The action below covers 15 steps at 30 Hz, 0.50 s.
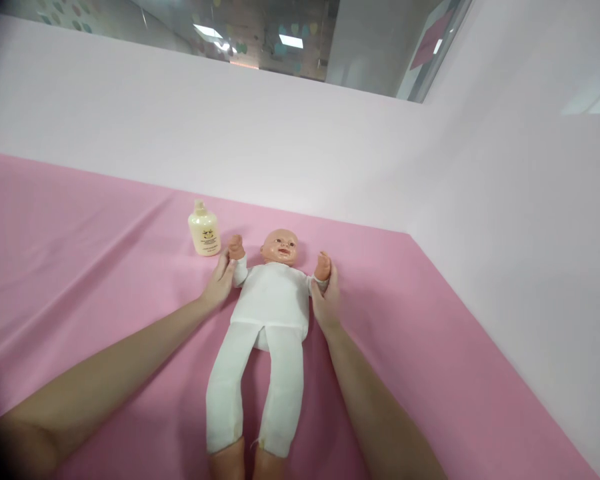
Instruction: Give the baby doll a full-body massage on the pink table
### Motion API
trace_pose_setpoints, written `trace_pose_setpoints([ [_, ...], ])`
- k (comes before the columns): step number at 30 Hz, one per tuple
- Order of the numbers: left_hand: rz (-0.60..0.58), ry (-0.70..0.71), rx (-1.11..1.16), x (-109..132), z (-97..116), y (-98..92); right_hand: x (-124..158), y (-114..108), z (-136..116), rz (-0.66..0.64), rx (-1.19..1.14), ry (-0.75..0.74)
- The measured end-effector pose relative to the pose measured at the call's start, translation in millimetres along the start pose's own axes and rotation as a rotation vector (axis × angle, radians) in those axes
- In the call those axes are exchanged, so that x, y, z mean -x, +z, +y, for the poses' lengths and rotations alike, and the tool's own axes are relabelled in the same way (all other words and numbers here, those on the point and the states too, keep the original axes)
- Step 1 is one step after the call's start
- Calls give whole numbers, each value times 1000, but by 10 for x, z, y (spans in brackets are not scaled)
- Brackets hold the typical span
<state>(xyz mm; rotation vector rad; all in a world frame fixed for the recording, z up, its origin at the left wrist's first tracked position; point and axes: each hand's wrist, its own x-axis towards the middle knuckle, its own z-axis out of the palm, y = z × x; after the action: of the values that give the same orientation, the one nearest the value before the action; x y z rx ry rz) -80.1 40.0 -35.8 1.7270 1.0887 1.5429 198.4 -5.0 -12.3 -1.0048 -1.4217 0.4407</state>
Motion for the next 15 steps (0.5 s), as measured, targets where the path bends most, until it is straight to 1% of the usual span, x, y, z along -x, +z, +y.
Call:
trace_pose_setpoints([
  [3, -102, 119, -130, 16, 69, 9, 52, 10, 31, -85, 133, -27],
  [6, -212, 206, -294, 30, 95, 30, 72, 4, 90, -190, 259, -126],
  [8, -263, 242, -358, 36, 92, 44, 64, -3, 109, -263, 303, -191],
  [11, -280, 257, -382, 34, 79, 58, 43, -11, 99, -313, 333, -228],
  [15, -280, 255, -379, 29, 80, 58, 35, -10, 74, -325, 347, -231],
])
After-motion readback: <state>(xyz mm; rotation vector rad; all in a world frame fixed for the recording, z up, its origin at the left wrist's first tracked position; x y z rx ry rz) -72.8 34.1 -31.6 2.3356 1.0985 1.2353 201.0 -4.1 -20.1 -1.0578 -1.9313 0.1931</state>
